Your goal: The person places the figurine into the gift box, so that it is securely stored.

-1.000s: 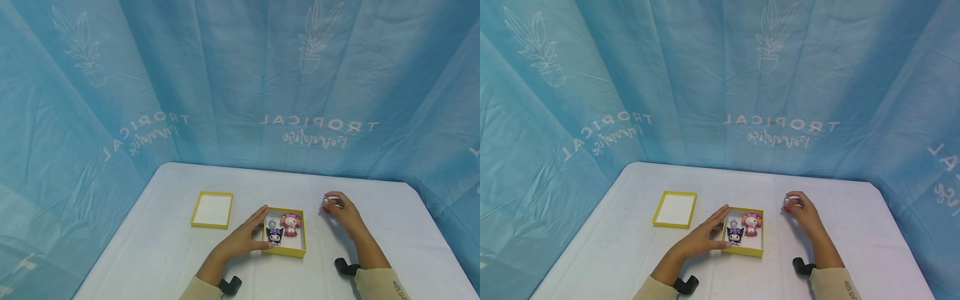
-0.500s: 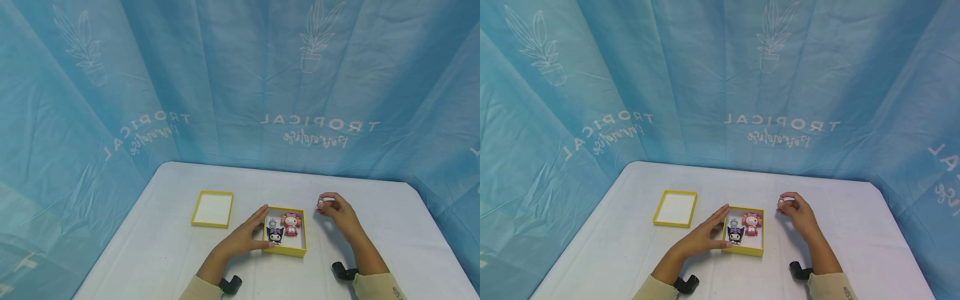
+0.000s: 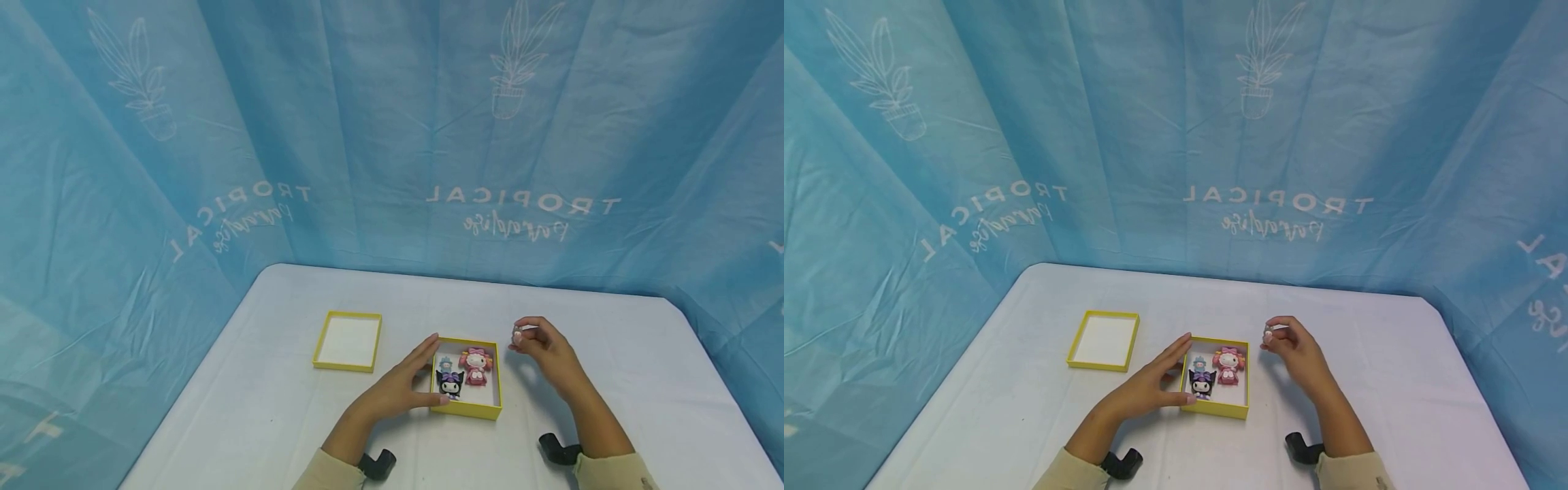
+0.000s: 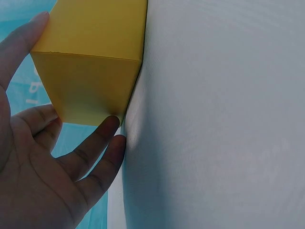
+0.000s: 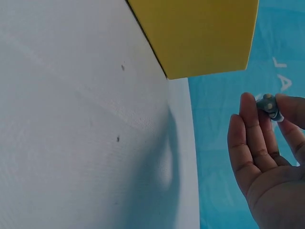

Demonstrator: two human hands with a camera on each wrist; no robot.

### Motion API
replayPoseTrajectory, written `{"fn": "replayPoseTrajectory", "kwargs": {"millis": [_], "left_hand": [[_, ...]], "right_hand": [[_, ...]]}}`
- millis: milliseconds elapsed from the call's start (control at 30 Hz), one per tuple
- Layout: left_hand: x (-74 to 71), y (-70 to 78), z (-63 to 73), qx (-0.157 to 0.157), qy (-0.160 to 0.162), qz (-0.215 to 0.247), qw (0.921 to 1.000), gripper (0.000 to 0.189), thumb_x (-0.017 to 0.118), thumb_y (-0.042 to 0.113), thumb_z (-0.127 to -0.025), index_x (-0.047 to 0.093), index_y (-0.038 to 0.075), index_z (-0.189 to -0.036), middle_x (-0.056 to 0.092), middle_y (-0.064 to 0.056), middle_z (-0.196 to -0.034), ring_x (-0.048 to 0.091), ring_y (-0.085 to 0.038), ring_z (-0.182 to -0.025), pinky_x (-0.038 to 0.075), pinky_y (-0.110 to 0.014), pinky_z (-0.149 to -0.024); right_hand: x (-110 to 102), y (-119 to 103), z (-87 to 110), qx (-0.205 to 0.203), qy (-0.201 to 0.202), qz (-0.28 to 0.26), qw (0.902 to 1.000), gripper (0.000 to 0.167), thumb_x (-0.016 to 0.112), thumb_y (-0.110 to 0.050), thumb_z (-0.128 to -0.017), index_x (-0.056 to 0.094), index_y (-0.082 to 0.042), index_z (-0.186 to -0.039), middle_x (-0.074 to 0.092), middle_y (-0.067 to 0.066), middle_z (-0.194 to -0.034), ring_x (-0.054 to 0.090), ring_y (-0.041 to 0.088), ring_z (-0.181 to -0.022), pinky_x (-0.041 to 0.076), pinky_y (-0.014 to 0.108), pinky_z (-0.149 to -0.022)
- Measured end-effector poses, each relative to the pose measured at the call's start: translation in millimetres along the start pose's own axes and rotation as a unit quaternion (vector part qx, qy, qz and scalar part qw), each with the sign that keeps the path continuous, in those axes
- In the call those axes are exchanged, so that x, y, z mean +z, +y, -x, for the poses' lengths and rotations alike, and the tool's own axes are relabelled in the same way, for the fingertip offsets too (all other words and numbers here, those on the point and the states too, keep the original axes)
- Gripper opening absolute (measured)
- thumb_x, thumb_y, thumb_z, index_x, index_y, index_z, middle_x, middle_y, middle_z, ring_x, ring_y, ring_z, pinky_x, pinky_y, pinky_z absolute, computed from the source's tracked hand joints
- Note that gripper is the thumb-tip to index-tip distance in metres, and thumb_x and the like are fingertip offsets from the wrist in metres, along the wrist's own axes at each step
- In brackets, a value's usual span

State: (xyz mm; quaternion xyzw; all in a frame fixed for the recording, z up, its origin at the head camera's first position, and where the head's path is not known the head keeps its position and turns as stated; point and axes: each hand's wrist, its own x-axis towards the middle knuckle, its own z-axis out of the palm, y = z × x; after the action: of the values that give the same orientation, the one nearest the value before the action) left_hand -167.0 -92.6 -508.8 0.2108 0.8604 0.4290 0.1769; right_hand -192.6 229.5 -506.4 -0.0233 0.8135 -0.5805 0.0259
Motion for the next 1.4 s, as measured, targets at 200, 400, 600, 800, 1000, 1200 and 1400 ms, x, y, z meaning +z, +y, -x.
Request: {"fn": "replayPoseTrajectory", "kwargs": {"millis": [200,400,600,800,1000,1200,1400], "left_hand": [[-0.1,0.6,0.2,0.0,0.001,-0.002,1.0,0.101,0.077,0.058,-0.082,0.012,0.048,-0.159,0.002,0.029,-0.167,0.011,-0.024,-0.16,0.019,-0.059,-0.126],[0.8,-0.1,0.5,-0.001,0.002,-0.005,1.0,0.101,0.077,0.057,-0.083,0.012,0.048,-0.16,0.002,0.028,-0.167,0.011,-0.025,-0.16,0.02,-0.058,-0.126],[0.4,-0.9,0.4,0.001,0.003,-0.006,1.0,0.101,0.077,0.057,-0.083,0.012,0.047,-0.16,0.003,0.026,-0.168,0.012,-0.026,-0.16,0.02,-0.06,-0.126],[1.1,-0.6,0.0,0.002,0.004,-0.001,1.0,0.101,0.078,0.056,-0.083,0.013,0.046,-0.16,0.003,0.028,-0.167,0.011,-0.025,-0.16,0.019,-0.059,-0.126],[0.5,0.0,0.6,0.0,0.003,-0.003,1.0,0.101,0.078,0.057,-0.082,0.013,0.047,-0.16,0.002,0.031,-0.166,0.01,-0.024,-0.16,0.019,-0.058,-0.127],[0.9,0.0,0.6,0.001,0.003,0.0,1.0,0.101,0.077,0.057,-0.082,0.014,0.046,-0.16,0.002,0.03,-0.166,0.011,-0.024,-0.16,0.019,-0.058,-0.127],[1.4,-0.9,-0.2,0.003,0.003,0.002,1.0,0.101,0.078,0.056,-0.083,0.014,0.044,-0.16,0.003,0.029,-0.167,0.011,-0.024,-0.16,0.019,-0.058,-0.127]], "right_hand": [[2.4,-4.0,3.2,0.001,-0.013,0.007,0.9999,0.029,0.06,-0.024,-0.103,0.055,-0.014,-0.129,0.061,0.02,-0.118,0.072,0.029,-0.108,0.059,0.043,-0.097],[5.6,-6.4,5.3,0.018,-0.02,0.02,0.9994,0.029,0.061,-0.021,-0.102,0.055,-0.014,-0.129,0.059,0.02,-0.128,0.072,0.025,-0.108,0.056,0.048,-0.101],[6.2,-9.7,9.0,0.008,-0.021,0.044,0.9988,0.033,0.065,-0.023,-0.1,0.058,-0.011,-0.129,0.066,0.012,-0.12,0.069,0.029,-0.107,0.058,0.042,-0.093],[6.6,-17.1,11.1,0.001,-0.037,0.05,0.9981,0.037,0.072,-0.029,-0.096,0.061,-0.009,-0.126,0.067,0.008,-0.112,0.068,0.029,-0.103,0.06,0.035,-0.086],[9.3,-23.0,10.5,0.011,-0.05,0.084,0.9952,0.035,0.072,-0.025,-0.095,0.063,-0.012,-0.126,0.068,0.007,-0.11,0.069,0.024,-0.101,0.06,0.038,-0.088],[14.1,-30.1,11.3,0.015,-0.048,0.136,0.9894,0.031,0.072,-0.022,-0.095,0.067,-0.013,-0.124,0.071,0.003,-0.109,0.07,0.018,-0.1,0.06,0.033,-0.084],[17.2,-35.9,14.2,0.0,-0.055,0.163,0.9851,0.027,0.073,-0.021,-0.094,0.07,-0.012,-0.119,0.074,0.0,-0.106,0.07,0.016,-0.099,0.061,0.035,-0.084]]}}
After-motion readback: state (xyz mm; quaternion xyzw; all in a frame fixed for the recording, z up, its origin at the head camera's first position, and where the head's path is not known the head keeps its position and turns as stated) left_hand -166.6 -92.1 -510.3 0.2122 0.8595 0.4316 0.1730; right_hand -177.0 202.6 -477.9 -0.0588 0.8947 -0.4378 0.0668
